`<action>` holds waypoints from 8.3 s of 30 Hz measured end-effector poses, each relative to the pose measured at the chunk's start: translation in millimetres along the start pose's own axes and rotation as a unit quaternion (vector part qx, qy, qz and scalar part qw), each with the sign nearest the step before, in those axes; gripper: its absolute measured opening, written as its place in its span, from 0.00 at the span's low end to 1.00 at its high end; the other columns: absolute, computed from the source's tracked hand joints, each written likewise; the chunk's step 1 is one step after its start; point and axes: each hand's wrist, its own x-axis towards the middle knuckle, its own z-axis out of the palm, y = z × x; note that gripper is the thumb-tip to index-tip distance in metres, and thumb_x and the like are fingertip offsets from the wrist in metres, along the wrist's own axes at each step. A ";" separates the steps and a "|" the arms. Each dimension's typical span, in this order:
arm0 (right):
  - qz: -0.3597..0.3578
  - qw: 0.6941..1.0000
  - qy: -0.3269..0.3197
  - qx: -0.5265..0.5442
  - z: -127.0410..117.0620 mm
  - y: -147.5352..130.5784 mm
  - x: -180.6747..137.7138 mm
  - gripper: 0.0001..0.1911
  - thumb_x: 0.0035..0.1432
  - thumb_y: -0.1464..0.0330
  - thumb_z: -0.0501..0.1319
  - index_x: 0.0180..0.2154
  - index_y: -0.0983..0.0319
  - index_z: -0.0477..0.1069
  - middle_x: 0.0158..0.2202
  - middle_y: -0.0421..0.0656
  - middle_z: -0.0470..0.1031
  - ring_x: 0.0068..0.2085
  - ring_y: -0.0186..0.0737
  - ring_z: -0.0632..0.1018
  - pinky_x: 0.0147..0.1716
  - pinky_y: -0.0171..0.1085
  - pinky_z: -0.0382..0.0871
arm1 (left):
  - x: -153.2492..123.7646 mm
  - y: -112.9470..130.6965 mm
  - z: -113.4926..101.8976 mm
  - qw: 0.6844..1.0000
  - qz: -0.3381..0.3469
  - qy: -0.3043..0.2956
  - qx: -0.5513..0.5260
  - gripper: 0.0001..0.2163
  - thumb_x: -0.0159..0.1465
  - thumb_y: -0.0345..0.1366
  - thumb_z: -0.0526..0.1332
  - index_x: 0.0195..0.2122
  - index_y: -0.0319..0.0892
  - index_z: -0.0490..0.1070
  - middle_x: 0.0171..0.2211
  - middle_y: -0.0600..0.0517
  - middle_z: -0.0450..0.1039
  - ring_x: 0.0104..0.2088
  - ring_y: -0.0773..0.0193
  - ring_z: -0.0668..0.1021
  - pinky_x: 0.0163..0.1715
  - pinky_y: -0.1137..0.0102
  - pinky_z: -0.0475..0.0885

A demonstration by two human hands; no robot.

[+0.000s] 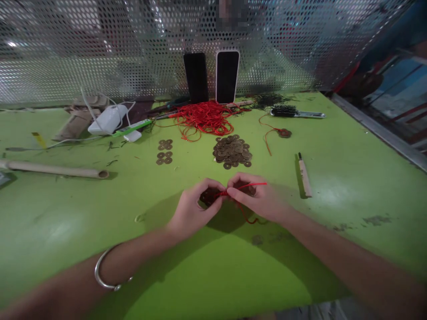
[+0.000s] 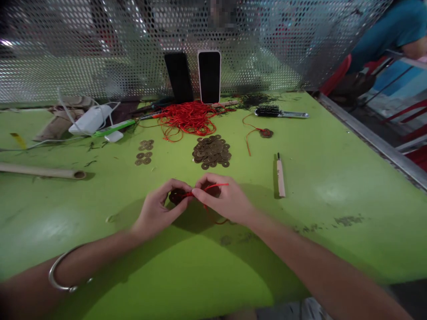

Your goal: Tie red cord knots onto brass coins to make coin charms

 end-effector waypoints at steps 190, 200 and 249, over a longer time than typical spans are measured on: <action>-0.400 0.888 0.105 -0.202 17.2 -19.2 -17.3 0.09 0.55 0.78 0.61 0.38 0.63 0.75 0.35 0.45 0.79 0.36 0.32 0.79 0.35 0.30 0.77 | 0.2 7.2 -4.7 0.999 0.007 0.016 -0.028 0.07 0.63 0.33 0.61 0.40 0.40 0.76 0.34 0.47 0.79 0.33 0.65 0.79 0.31 0.73 0.74; -0.340 0.912 0.088 -0.211 20.7 -14.0 -17.0 0.10 0.56 0.77 0.60 0.38 0.60 0.76 0.35 0.43 0.79 0.35 0.33 0.79 0.37 0.32 0.77 | -0.7 4.7 -3.9 0.999 -0.019 0.034 -0.033 0.09 0.64 0.34 0.60 0.43 0.43 0.76 0.39 0.48 0.78 0.38 0.65 0.78 0.36 0.72 0.74; -0.379 0.876 0.016 -0.299 -9.5 -14.6 -8.7 0.08 0.60 0.76 0.59 0.40 0.65 0.75 0.33 0.44 0.73 0.33 0.31 0.73 0.32 0.30 0.68 | 1.4 4.4 -4.9 0.990 0.013 -0.099 -0.100 0.08 0.64 0.35 0.59 0.32 0.38 0.76 0.27 0.50 0.75 0.28 0.67 0.74 0.31 0.71 0.66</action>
